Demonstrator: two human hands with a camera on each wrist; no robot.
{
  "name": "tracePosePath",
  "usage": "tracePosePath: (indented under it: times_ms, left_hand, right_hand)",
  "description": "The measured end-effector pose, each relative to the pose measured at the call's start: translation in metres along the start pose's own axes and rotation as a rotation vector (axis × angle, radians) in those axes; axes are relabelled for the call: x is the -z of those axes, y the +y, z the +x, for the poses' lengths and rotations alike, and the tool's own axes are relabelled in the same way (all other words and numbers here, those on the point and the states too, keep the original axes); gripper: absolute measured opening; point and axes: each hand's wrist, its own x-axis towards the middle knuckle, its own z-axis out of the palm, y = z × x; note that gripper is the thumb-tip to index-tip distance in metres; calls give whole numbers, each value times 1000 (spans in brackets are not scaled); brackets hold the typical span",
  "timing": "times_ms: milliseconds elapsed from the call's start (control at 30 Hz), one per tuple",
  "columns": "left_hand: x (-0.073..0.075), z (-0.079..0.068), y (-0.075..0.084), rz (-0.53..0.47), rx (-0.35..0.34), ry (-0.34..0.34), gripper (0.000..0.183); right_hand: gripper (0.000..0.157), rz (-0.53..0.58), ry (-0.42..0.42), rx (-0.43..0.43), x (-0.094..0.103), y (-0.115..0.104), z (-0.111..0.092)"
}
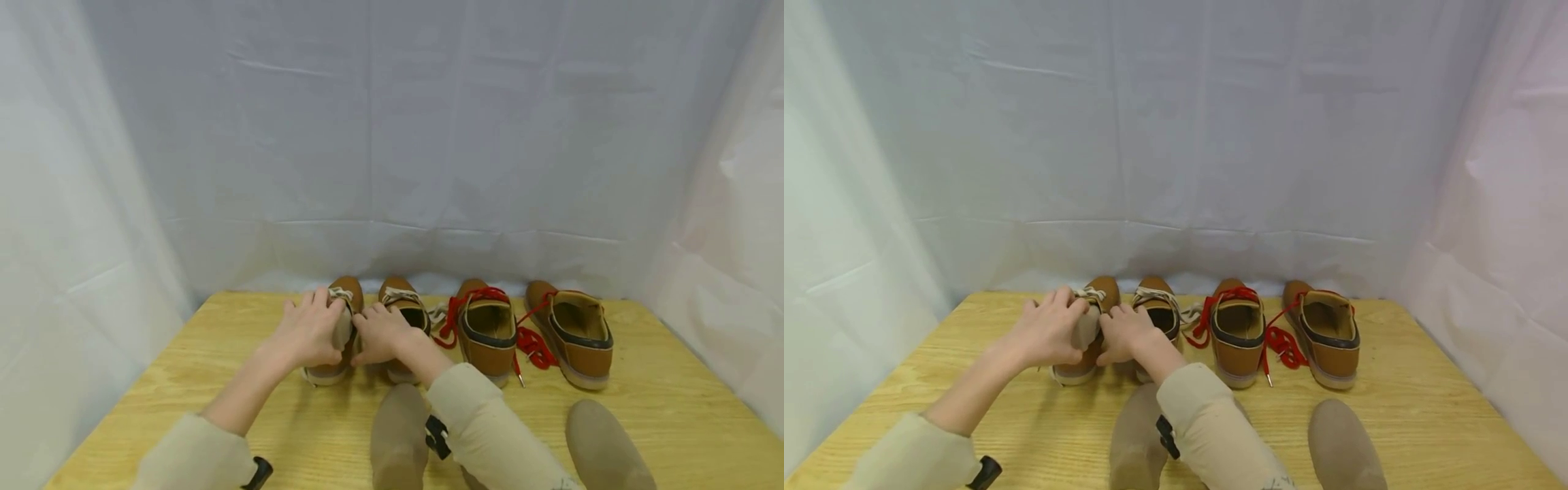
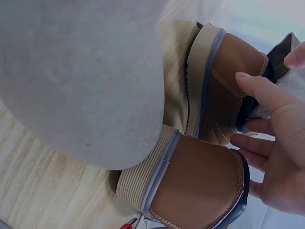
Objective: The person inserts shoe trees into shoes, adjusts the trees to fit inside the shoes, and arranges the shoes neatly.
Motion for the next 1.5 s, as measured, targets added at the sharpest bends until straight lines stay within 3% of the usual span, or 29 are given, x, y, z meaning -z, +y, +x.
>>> tracePosePath:
  times_ms: [267, 600, 1067, 1500]
  left_hand:
    - [-2, -2, -3, 17, -28, 50, 69]
    - [-3, -3, -4, 57, -72, 122, 62]
    - [-4, -5, -6, 75, -99, 145, 63]
    - [-6, -6, -6, 88, -108, 153, 62]
  right_hand:
    - [79, -71, 3, -34, 0, 1, -4]
    - [78, -58, 19, -59, -1, 1, -3]
    - [70, 27, 18, -88, 2, -10, -7]
    - [78, 17, 53, -94, -3, -13, -8]
